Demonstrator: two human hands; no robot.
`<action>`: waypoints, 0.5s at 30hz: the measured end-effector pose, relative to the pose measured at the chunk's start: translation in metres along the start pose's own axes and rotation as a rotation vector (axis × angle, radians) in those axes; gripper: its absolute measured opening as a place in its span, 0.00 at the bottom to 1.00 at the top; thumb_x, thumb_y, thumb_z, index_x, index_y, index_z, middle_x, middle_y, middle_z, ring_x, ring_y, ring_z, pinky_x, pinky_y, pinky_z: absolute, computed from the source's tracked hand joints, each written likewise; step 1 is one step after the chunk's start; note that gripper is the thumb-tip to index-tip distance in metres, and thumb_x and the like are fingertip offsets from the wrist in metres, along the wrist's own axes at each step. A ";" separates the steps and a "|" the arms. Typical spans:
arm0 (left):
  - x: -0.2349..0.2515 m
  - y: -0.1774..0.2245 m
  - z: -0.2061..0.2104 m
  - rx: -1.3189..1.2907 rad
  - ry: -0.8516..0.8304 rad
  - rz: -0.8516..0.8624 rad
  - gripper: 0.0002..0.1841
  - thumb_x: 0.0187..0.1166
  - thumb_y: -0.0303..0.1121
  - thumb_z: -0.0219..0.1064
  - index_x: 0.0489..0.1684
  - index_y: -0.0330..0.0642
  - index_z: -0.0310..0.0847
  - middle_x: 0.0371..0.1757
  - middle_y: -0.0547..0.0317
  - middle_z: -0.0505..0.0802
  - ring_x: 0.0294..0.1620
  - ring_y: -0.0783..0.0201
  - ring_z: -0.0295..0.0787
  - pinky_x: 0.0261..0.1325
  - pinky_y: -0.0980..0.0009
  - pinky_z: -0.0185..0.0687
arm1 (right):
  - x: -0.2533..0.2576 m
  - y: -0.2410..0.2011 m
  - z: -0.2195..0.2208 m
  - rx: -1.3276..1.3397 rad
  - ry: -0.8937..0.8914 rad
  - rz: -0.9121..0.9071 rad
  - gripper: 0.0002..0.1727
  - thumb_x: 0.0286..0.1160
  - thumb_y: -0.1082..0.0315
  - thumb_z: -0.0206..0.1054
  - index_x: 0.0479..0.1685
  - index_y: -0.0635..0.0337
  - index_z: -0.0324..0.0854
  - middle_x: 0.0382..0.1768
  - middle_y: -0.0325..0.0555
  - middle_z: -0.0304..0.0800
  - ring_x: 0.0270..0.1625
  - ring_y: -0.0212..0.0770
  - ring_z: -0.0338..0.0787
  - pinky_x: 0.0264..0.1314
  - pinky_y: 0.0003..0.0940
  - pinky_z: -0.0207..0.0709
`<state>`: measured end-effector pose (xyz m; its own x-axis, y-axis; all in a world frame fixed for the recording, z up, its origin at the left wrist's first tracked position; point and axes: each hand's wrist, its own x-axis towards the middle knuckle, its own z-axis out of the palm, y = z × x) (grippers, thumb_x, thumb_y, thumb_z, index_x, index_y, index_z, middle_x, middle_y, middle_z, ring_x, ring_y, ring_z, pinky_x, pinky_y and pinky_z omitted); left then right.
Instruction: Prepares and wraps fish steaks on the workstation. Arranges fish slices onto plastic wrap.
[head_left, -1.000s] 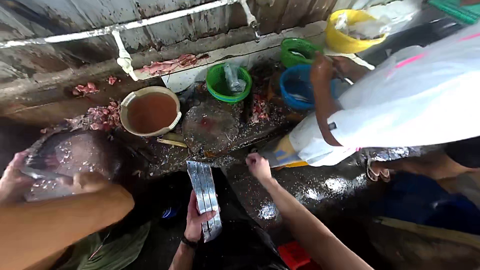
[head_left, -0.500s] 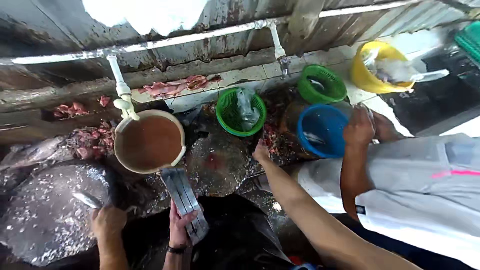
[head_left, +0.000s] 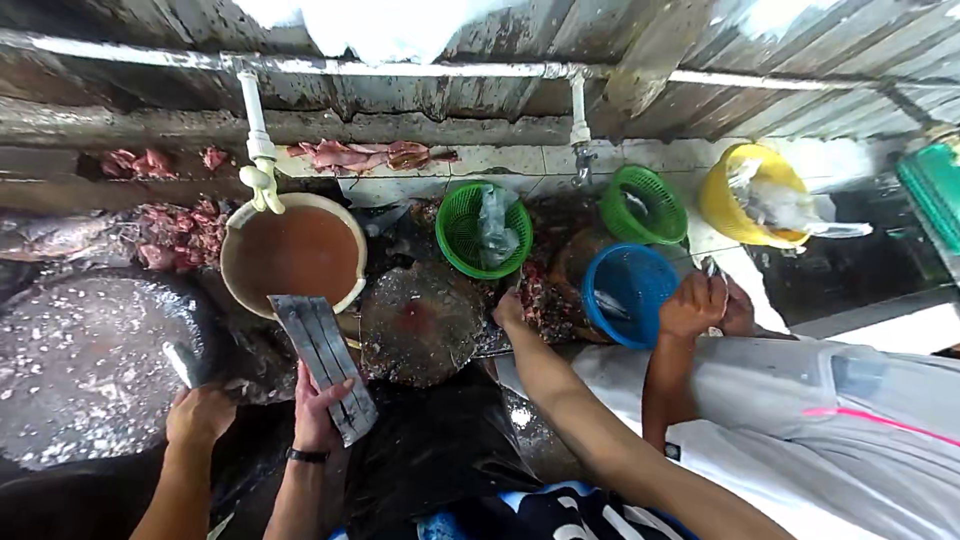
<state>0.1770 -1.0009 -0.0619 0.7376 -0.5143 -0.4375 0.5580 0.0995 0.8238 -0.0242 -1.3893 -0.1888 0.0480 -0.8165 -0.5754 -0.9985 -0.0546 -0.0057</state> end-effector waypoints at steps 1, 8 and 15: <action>0.000 0.000 -0.001 0.003 0.004 -0.009 0.66 0.45 0.29 0.83 0.92 0.41 0.38 0.64 0.45 0.88 0.55 0.56 0.94 0.53 0.55 0.95 | -0.001 -0.002 -0.002 -0.002 -0.005 0.012 0.63 0.58 0.62 0.80 0.93 0.67 0.39 0.81 0.71 0.70 0.77 0.64 0.80 0.74 0.58 0.79; 0.019 -0.007 -0.004 -0.005 -0.038 -0.015 0.67 0.44 0.31 0.85 0.93 0.41 0.37 0.64 0.43 0.88 0.54 0.54 0.94 0.53 0.53 0.95 | -0.045 0.036 -0.046 0.242 -0.051 0.139 0.43 0.72 0.44 0.70 0.78 0.70 0.72 0.72 0.67 0.82 0.76 0.62 0.82 0.78 0.63 0.73; 0.044 -0.010 -0.001 -0.067 -0.023 0.016 0.64 0.47 0.31 0.84 0.90 0.38 0.38 0.62 0.45 0.88 0.55 0.54 0.94 0.55 0.53 0.95 | -0.161 0.120 -0.023 0.364 -0.102 -0.125 0.35 0.86 0.38 0.54 0.48 0.65 0.88 0.34 0.59 0.91 0.35 0.55 0.92 0.45 0.60 0.86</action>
<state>0.2042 -1.0240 -0.0894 0.7383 -0.5315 -0.4153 0.5708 0.1642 0.8045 -0.1510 -1.2780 -0.0783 0.1851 -0.7541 -0.6301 -0.9301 0.0726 -0.3601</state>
